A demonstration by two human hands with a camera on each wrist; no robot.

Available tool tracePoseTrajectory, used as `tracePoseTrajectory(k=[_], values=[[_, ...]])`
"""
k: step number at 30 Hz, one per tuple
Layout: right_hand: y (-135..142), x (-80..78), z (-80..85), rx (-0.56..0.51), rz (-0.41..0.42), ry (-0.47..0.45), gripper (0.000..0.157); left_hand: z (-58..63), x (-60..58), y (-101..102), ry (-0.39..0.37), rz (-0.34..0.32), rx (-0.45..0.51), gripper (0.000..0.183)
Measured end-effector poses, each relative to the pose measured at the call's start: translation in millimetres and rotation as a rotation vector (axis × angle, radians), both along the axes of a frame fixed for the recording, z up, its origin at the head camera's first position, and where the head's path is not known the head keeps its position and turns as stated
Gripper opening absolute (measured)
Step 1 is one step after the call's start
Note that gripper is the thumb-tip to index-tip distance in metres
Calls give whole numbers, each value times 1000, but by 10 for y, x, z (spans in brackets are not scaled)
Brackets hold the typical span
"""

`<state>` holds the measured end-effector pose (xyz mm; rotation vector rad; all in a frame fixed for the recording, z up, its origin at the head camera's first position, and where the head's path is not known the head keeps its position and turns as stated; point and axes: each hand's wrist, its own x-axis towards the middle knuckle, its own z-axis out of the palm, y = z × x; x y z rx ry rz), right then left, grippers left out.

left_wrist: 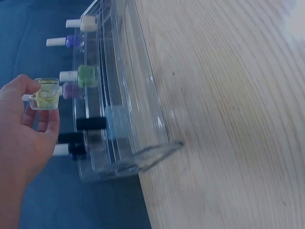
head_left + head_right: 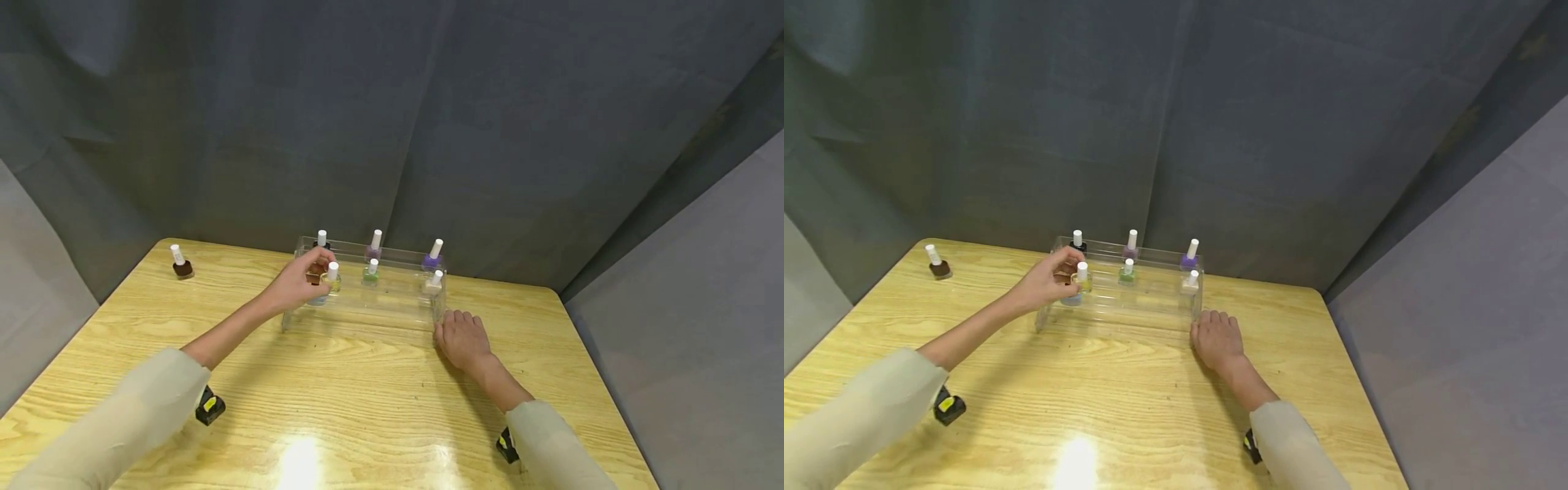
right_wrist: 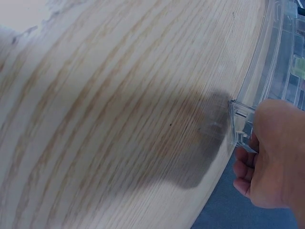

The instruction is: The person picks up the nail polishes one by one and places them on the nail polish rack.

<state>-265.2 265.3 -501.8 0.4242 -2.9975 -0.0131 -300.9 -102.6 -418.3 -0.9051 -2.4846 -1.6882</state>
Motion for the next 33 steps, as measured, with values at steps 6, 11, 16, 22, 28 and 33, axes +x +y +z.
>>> tracePoseTrajectory(k=[6,11,16,22,28,33], values=[[0,10,11,-2,-1,-7,28,-56,-40,218,6,-25,-1,39],[7,9,-2,2,-2,11,29,-116,-68,360,0,-25,-33,39],[9,10,0,13,-6,6,30,-209,-118,482,-6,-39,-17,40],[6,32,9,27,-9,-5,32,-347,-173,591,-4,-25,-14,39],[5,35,8,59,3,25,34,-408,-176,654,24,-1,-3,40],[-7,39,5,87,3,19,36,-445,-163,666,-13,19,-29,41]])
